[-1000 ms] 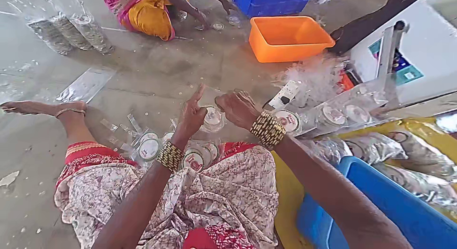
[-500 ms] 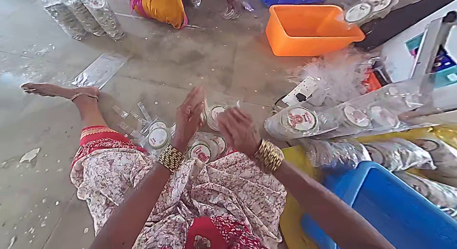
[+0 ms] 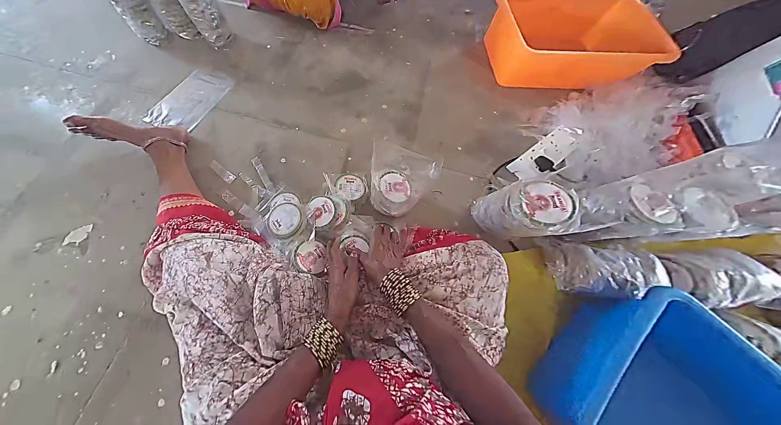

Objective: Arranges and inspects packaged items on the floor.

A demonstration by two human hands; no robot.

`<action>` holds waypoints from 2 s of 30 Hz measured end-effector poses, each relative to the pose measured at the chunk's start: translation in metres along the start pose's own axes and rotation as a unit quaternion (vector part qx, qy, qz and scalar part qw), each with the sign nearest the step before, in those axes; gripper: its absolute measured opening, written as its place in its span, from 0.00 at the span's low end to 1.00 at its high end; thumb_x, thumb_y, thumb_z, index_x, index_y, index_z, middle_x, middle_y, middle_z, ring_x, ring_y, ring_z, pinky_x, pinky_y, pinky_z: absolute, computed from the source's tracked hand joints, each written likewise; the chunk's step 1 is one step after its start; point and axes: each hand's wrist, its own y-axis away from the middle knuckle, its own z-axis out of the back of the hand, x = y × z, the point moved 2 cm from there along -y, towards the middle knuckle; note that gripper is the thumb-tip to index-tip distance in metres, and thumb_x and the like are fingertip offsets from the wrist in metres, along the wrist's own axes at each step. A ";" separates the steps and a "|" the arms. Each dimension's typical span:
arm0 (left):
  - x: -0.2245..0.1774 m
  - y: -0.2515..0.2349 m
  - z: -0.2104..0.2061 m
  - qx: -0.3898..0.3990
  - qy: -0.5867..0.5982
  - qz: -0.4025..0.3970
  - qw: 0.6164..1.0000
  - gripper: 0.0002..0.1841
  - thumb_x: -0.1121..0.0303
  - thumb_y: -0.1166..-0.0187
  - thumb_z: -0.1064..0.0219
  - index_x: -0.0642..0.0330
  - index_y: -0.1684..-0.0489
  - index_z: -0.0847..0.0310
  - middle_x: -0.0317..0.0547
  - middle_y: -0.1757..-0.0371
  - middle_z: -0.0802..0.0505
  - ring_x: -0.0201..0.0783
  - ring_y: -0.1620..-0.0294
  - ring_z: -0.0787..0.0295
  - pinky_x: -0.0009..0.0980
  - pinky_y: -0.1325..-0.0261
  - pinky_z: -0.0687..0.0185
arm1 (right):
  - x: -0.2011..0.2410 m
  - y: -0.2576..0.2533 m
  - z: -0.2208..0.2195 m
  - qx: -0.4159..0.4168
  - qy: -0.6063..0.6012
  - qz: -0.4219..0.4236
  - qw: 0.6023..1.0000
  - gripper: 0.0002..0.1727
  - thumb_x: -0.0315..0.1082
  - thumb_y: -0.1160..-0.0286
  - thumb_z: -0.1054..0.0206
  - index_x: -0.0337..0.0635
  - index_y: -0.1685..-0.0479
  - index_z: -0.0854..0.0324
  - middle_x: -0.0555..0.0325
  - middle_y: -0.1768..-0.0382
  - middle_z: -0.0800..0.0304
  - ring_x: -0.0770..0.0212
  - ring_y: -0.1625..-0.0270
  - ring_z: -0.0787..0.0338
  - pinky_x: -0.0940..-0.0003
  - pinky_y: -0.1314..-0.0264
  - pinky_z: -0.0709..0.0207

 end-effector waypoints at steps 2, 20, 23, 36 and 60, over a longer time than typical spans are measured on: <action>0.001 -0.003 0.000 -0.007 0.054 0.024 0.998 0.35 0.61 0.13 0.46 0.72 0.10 0.50 0.71 0.09 0.45 0.58 0.07 0.52 0.47 0.08 0.55 | -0.009 -0.007 -0.015 -0.061 -0.010 0.003 0.998 0.56 0.59 0.36 0.24 0.35 0.09 0.43 0.26 0.10 0.50 0.27 0.08 0.51 0.26 0.10 0.64; -0.005 0.005 0.014 -0.070 0.274 0.060 0.957 0.31 0.52 0.05 0.60 0.65 0.11 0.47 0.58 0.24 0.22 0.40 0.30 0.22 0.37 0.27 0.26 | 0.010 0.026 0.015 0.037 -0.160 0.154 0.974 0.33 0.45 0.30 0.23 0.36 0.29 0.24 0.36 0.42 0.11 0.39 0.37 0.11 0.40 0.30 0.22; -0.016 0.005 0.026 -0.068 0.316 -0.008 0.946 0.29 0.51 0.05 0.69 0.65 0.19 0.41 0.43 0.41 0.15 0.27 0.49 0.15 0.28 0.45 0.16 | 0.010 0.043 0.030 -0.016 -0.140 0.261 0.955 0.24 0.41 0.26 0.26 0.35 0.37 0.19 0.38 0.46 0.09 0.41 0.40 0.10 0.42 0.33 0.21; -0.043 0.027 0.036 0.054 0.102 0.031 0.993 0.31 0.60 0.04 0.62 0.76 0.10 0.53 0.68 0.08 0.45 0.50 0.06 0.52 0.40 0.06 0.61 | -0.012 0.027 -0.001 0.046 -0.024 0.249 0.967 0.36 0.38 0.20 0.32 0.45 0.11 0.36 0.37 0.29 0.15 0.37 0.28 0.15 0.36 0.24 0.29; -0.069 0.060 0.094 0.237 0.321 -0.165 0.902 0.15 0.75 0.28 0.26 0.47 0.45 0.09 0.25 0.52 0.03 0.22 0.52 0.07 0.26 0.44 0.10 | -0.018 0.130 0.089 0.023 -0.757 0.153 0.635 0.16 0.25 0.44 0.23 0.38 0.54 0.15 0.54 0.66 0.03 0.66 0.66 0.03 0.68 0.59 0.07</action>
